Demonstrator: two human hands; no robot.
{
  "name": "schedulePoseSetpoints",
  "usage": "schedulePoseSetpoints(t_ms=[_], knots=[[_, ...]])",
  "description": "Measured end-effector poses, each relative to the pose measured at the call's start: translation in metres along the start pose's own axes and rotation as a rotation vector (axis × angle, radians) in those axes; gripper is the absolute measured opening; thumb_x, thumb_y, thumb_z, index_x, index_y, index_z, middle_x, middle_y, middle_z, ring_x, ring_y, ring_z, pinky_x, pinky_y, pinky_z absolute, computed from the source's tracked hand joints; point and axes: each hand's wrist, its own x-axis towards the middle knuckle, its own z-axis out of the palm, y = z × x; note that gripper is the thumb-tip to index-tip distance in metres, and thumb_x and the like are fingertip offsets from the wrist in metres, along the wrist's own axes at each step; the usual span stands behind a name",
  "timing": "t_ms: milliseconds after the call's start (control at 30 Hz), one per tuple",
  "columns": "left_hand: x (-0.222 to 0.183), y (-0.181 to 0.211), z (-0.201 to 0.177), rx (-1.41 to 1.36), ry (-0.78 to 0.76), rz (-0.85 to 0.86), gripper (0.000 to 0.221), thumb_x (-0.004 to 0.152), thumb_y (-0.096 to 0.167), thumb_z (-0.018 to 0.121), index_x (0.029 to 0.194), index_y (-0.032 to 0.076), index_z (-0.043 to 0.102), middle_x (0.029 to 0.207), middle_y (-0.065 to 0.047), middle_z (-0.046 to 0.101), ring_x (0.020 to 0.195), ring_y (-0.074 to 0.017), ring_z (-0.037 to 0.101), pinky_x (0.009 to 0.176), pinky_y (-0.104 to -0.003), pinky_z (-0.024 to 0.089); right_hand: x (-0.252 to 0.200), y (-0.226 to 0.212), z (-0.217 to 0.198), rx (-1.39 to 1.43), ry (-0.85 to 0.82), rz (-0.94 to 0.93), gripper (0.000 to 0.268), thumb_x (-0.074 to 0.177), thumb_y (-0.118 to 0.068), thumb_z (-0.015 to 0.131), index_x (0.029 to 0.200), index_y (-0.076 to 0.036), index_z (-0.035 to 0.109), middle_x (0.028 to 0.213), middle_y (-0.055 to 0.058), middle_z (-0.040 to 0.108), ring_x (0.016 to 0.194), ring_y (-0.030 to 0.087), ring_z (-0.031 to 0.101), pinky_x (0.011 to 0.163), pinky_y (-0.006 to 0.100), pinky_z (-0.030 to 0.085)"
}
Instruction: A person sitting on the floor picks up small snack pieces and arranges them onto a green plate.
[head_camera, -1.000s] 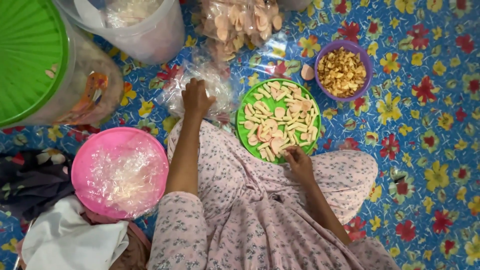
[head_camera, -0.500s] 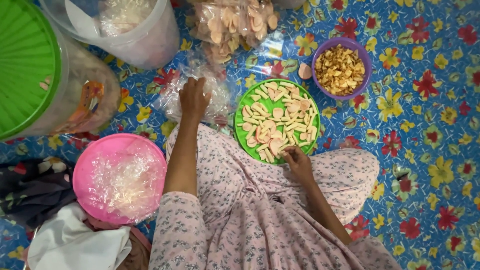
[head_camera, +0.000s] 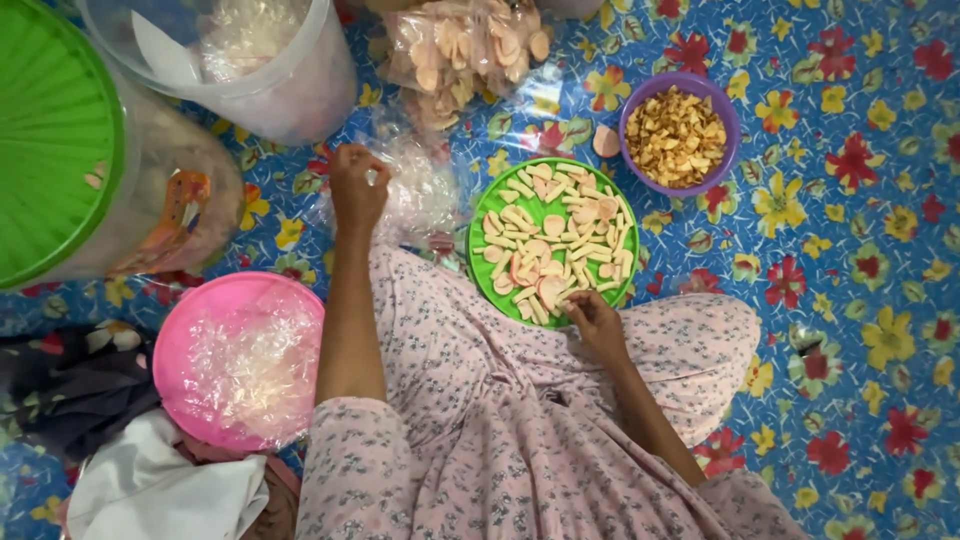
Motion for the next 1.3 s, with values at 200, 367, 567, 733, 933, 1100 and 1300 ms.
schedulePoseSetpoints(t_ms=[200,367,567,733,933,1100,1300], knots=[[0.015,-0.007,-0.030,-0.101,0.115,0.028,0.020,0.077,0.006,0.076,0.071,0.008,0.057,0.092,-0.008,0.061,0.090,-0.0277,0.059,0.080,-0.038,0.045,-0.001,0.008,0.000,-0.040,0.018,-0.038,0.014,0.082,-0.005,0.066,0.096,-0.005,0.065,0.076,0.010,0.065,0.072,0.016,0.061,0.070,0.032,0.052],[0.033,0.039,-0.060,0.102,0.123,0.187,0.023,0.085,0.022,0.072,0.074,0.015,0.053,0.075,0.001,0.053,0.077,-0.0215,0.056,0.075,-0.033,0.043,-0.001,0.011,0.001,-0.045,0.020,-0.042,0.014,0.082,-0.006,0.067,0.096,-0.006,0.065,0.075,0.007,0.064,0.069,0.014,0.059,0.067,0.029,0.051],[0.040,0.079,-0.065,0.151,0.148,0.197,0.025,0.090,0.030,0.068,0.074,0.018,0.052,0.065,0.005,0.049,0.063,-0.0154,0.054,0.063,-0.027,0.043,0.001,0.021,-0.002,-0.021,0.026,-0.043,0.013,0.082,-0.006,0.067,0.096,-0.005,0.065,0.073,0.007,0.062,0.067,0.014,0.058,0.064,0.029,0.051],[0.028,0.130,-0.074,-0.307,0.079,0.017,0.019,0.089,0.017,0.069,0.076,0.009,0.056,0.055,-0.005,0.055,0.050,-0.0222,0.056,0.051,-0.028,0.044,0.000,-0.005,-0.003,0.116,0.018,0.025,0.017,0.086,-0.011,0.064,0.102,-0.005,0.063,0.083,0.008,0.063,0.074,0.014,0.059,0.068,0.029,0.052],[-0.011,0.161,-0.054,-1.034,-0.119,-0.324,0.013,0.089,0.007,0.062,0.080,0.006,0.052,0.063,-0.003,0.052,0.050,-0.0124,0.058,0.047,-0.023,0.049,0.003,-0.070,0.018,0.347,-0.064,0.062,0.031,0.093,-0.020,0.055,0.119,-0.003,0.056,0.109,0.012,0.058,0.097,0.018,0.058,0.082,0.030,0.051],[-0.044,0.169,-0.027,-1.379,-0.141,-0.470,0.013,0.092,0.007,0.055,0.079,0.006,0.052,0.056,0.000,0.043,0.047,-0.0118,0.055,0.045,-0.022,0.047,0.011,-0.084,0.038,0.575,-0.197,0.150,0.045,0.093,-0.023,0.054,0.130,0.000,0.044,0.120,0.015,0.053,0.101,0.022,0.060,0.083,0.035,0.052],[-0.062,0.170,-0.019,-1.287,-0.134,-0.533,0.012,0.090,0.010,0.059,0.081,0.005,0.053,0.057,0.001,0.042,0.047,-0.0089,0.052,0.046,-0.021,0.048,0.014,-0.056,0.051,0.647,-0.048,0.122,0.014,0.087,-0.007,0.063,0.099,0.000,0.059,0.081,0.008,0.058,0.065,0.015,0.061,0.055,0.024,0.054]])
